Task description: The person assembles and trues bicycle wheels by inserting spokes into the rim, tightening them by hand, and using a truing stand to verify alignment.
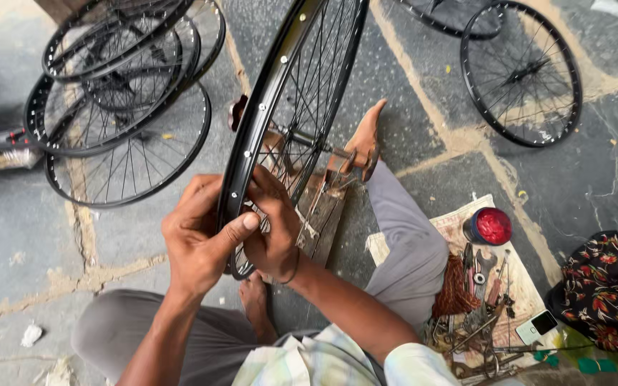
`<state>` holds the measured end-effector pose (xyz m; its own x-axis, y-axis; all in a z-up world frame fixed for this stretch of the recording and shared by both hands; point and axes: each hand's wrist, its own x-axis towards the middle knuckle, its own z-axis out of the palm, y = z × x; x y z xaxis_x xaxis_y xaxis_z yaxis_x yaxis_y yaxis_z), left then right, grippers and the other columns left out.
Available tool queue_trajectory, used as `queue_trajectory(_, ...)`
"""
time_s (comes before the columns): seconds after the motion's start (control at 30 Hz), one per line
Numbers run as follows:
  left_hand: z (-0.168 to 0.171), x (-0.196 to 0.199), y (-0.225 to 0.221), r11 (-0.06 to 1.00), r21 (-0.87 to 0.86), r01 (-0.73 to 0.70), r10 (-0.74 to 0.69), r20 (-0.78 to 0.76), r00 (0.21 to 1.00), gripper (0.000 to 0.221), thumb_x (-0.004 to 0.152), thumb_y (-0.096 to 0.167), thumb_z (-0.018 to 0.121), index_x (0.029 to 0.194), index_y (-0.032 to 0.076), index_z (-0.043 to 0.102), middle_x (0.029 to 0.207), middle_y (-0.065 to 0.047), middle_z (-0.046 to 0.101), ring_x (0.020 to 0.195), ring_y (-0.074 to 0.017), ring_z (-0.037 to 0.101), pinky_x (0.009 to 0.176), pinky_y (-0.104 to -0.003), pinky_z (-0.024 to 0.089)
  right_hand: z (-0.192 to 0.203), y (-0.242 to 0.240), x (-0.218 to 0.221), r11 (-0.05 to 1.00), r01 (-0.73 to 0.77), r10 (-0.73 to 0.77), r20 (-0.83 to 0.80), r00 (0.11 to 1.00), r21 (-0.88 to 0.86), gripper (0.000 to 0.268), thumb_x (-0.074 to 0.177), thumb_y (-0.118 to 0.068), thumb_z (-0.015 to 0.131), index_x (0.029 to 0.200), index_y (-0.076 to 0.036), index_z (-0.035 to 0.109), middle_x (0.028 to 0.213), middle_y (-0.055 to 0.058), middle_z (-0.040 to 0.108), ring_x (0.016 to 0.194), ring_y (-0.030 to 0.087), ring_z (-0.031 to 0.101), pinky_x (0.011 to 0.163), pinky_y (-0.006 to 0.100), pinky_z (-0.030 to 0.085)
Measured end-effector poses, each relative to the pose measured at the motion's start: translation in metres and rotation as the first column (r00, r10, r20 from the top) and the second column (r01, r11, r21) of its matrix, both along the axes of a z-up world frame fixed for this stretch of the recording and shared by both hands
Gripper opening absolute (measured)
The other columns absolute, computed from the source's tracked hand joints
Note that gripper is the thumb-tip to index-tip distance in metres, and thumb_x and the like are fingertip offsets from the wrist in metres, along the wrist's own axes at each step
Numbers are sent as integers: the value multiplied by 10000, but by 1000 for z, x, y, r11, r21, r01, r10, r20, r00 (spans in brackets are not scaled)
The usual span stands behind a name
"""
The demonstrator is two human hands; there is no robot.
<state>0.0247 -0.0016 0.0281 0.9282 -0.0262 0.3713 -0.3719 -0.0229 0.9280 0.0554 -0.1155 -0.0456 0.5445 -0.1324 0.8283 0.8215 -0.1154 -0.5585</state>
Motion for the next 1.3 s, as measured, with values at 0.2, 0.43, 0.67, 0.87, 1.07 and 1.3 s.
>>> queue_trajectory(0.2,-1,-6,-9,999,-2,-49,49,14,999,474,882,79,810,1313,-48,657,1163,-37,598,1022,-105,612,882,-235,512,7,-45,29,976,-79,91,51,994,-204,228,1008,-110,710,1205,-29,628,1316,229,676,1188,352,728,1008,431,622)
queue_trajectory(0.43,-8,-6,-10,987,-139,-85,74,-83,994,410,891,73,826,1237,-52,645,1029,-28,632,906,-69,589,793,-213,492,79,-86,71,628,-486,482,-187,856,-608,387,956,-165,725,1269,45,638,1171,199,706,1005,344,739,850,401,602)
queue_trajectory(0.67,7,-4,-16,981,-115,-154,133,-168,977,438,870,68,836,1230,-31,607,952,-43,672,803,-77,585,703,-221,479,50,-64,49,850,-42,146,159,976,-524,433,917,-127,768,1281,40,605,1124,193,684,1014,349,726,862,426,617)
queue_trajectory(0.87,61,24,-23,976,206,-69,45,118,992,652,874,84,813,1417,35,456,1306,-95,595,1248,-158,596,1072,-308,513,40,-36,29,996,34,-37,-22,999,-85,372,1060,-137,625,1366,67,561,1355,196,642,1220,287,667,1045,364,547)
queue_trajectory(1.07,-17,-5,-2,999,-28,31,-31,8,999,400,1155,170,653,1439,24,413,1259,-121,643,1082,-127,640,1000,-265,539,-45,-65,14,980,6,45,-251,967,197,239,1122,-218,649,1215,-15,563,1228,73,656,1070,110,638,955,260,531)
queue_trajectory(1.3,-229,-47,51,622,-458,-635,110,-752,650,302,1099,277,430,1119,53,632,906,-44,710,845,-172,700,819,-351,569,-239,-98,-11,942,-72,-287,-895,342,-329,485,953,-417,703,747,4,578,618,105,526,596,169,487,569,364,421)
